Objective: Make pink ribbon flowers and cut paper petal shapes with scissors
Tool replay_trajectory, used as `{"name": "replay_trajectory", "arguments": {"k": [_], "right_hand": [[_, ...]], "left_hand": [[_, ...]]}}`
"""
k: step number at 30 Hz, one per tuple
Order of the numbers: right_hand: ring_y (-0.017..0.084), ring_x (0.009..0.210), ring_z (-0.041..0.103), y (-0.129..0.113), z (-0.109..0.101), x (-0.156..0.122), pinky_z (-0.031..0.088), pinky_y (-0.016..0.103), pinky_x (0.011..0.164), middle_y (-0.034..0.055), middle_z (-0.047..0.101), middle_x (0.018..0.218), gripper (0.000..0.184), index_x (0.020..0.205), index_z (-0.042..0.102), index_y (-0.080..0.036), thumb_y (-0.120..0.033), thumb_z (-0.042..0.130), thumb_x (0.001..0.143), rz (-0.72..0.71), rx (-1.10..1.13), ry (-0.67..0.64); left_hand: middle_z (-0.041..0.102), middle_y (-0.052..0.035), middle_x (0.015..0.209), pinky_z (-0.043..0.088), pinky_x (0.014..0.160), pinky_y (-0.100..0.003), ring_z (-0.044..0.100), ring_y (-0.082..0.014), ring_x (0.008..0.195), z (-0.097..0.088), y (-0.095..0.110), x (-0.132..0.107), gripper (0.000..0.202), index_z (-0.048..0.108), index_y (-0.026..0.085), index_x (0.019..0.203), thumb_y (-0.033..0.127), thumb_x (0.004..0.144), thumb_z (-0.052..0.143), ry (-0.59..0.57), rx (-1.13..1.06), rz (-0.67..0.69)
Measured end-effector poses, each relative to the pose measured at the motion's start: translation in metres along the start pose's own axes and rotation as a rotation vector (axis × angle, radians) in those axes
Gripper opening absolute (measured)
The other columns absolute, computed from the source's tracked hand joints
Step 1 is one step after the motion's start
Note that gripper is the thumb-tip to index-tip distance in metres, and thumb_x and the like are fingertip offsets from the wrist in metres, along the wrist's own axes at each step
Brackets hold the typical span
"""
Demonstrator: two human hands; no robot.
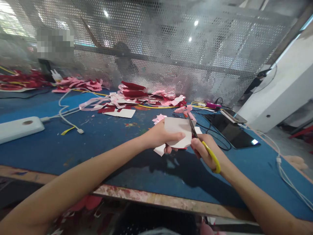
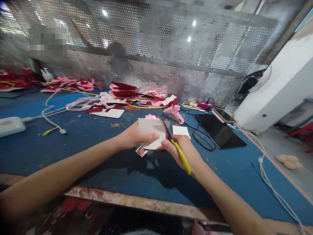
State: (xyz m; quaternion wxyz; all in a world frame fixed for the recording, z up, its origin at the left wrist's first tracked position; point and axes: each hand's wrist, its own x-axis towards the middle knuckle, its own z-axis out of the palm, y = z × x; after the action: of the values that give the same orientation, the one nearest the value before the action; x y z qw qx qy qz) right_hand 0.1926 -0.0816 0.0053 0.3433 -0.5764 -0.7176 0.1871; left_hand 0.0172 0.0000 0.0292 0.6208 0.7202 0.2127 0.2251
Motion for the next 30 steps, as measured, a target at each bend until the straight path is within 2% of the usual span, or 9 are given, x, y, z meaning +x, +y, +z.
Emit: {"name": "replay_trajectory", "arguments": {"k": [5, 14, 16, 18, 20, 23, 25, 27, 30], "right_hand": [[0.012, 0.045, 0.038, 0.004, -0.002, 0.001, 0.026, 0.024, 0.044, 0.0001, 0.043, 0.045, 0.056, 0.053, 0.039, -0.020, -0.068, 0.032, 0.081, 0.008, -0.081, -0.014], [0.009, 0.045, 0.027, 0.010, -0.001, 0.008, 0.019, 0.025, 0.043, -0.0027, 0.034, 0.045, 0.057, 0.049, 0.036, -0.020, -0.069, 0.038, 0.078, 0.007, -0.238, -0.047], [0.009, 0.044, 0.027, 0.011, 0.000, 0.009, 0.018, 0.025, 0.042, -0.0031, 0.033, 0.044, 0.058, 0.048, 0.035, -0.020, -0.070, 0.038, 0.078, 0.023, -0.213, -0.053], [0.009, 0.043, 0.028, 0.012, 0.001, 0.008, 0.019, 0.024, 0.042, -0.0028, 0.034, 0.043, 0.058, 0.048, 0.035, -0.020, -0.070, 0.037, 0.078, 0.051, -0.137, -0.021], [0.009, 0.042, 0.032, 0.012, 0.005, 0.005, 0.022, 0.024, 0.042, -0.0020, 0.037, 0.042, 0.059, 0.049, 0.036, -0.021, -0.071, 0.034, 0.079, 0.064, -0.025, 0.067], [0.011, 0.040, 0.038, 0.012, 0.016, 0.002, 0.027, 0.025, 0.042, -0.0008, 0.039, 0.040, 0.059, 0.050, 0.037, -0.021, -0.071, 0.029, 0.081, 0.049, 0.147, 0.175], [0.011, 0.040, 0.039, 0.010, 0.023, 0.000, 0.028, 0.025, 0.043, -0.0007, 0.041, 0.040, 0.059, 0.050, 0.038, -0.021, -0.070, 0.029, 0.082, 0.020, 0.202, 0.173], [0.011, 0.042, 0.039, 0.008, 0.027, -0.001, 0.028, 0.025, 0.044, -0.0012, 0.042, 0.043, 0.057, 0.052, 0.040, -0.020, -0.067, 0.031, 0.084, -0.020, 0.198, 0.113], [0.012, 0.047, 0.040, 0.005, 0.023, 0.000, 0.028, 0.025, 0.048, -0.0014, 0.044, 0.048, 0.054, 0.056, 0.043, -0.019, -0.064, 0.034, 0.085, -0.058, 0.114, 0.030]], "left_hand": [[0.055, 0.0023, 0.049, 0.032, 0.029, -0.014, 0.042, -0.0046, 0.029, -0.008, 0.001, 0.000, 0.020, 0.059, 0.012, 0.080, 0.030, 0.073, 0.065, -0.030, 0.028, -0.014], [0.063, -0.0026, 0.058, 0.036, 0.032, -0.017, 0.050, -0.0085, 0.036, -0.031, 0.001, 0.002, 0.027, 0.067, 0.012, 0.088, 0.032, 0.070, 0.067, -0.081, 0.169, -0.096], [0.063, -0.0028, 0.059, 0.039, 0.036, -0.017, 0.054, -0.0097, 0.042, -0.038, 0.000, 0.005, 0.027, 0.068, 0.012, 0.085, 0.031, 0.067, 0.070, -0.054, 0.188, -0.081], [0.064, -0.0036, 0.062, 0.043, 0.043, -0.018, 0.057, -0.0108, 0.049, -0.041, -0.002, 0.009, 0.027, 0.068, 0.011, 0.081, 0.031, 0.063, 0.072, 0.011, 0.101, -0.038], [0.065, -0.0051, 0.068, 0.047, 0.050, -0.021, 0.061, -0.0129, 0.057, -0.036, -0.007, 0.012, 0.033, 0.066, 0.011, 0.082, 0.036, 0.061, 0.073, 0.073, -0.111, 0.032], [0.067, -0.0072, 0.077, 0.052, 0.058, -0.028, 0.063, -0.0168, 0.066, -0.014, -0.015, 0.014, 0.046, 0.064, 0.013, 0.090, 0.041, 0.056, 0.076, 0.107, -0.396, 0.168], [0.068, -0.0084, 0.077, 0.053, 0.059, -0.027, 0.064, -0.0170, 0.066, 0.005, -0.019, 0.011, 0.046, 0.063, 0.012, 0.088, 0.041, 0.055, 0.078, 0.134, -0.407, 0.190], [0.065, -0.0064, 0.066, 0.050, 0.051, -0.023, 0.060, -0.0132, 0.053, 0.019, -0.020, 0.007, 0.039, 0.062, 0.011, 0.077, 0.047, 0.067, 0.068, 0.223, -0.367, 0.155], [0.059, -0.0018, 0.051, 0.041, 0.036, -0.020, 0.049, -0.0084, 0.034, 0.026, -0.016, 0.001, 0.036, 0.058, 0.011, 0.067, 0.045, 0.076, 0.061, 0.352, -0.228, 0.157]]}}
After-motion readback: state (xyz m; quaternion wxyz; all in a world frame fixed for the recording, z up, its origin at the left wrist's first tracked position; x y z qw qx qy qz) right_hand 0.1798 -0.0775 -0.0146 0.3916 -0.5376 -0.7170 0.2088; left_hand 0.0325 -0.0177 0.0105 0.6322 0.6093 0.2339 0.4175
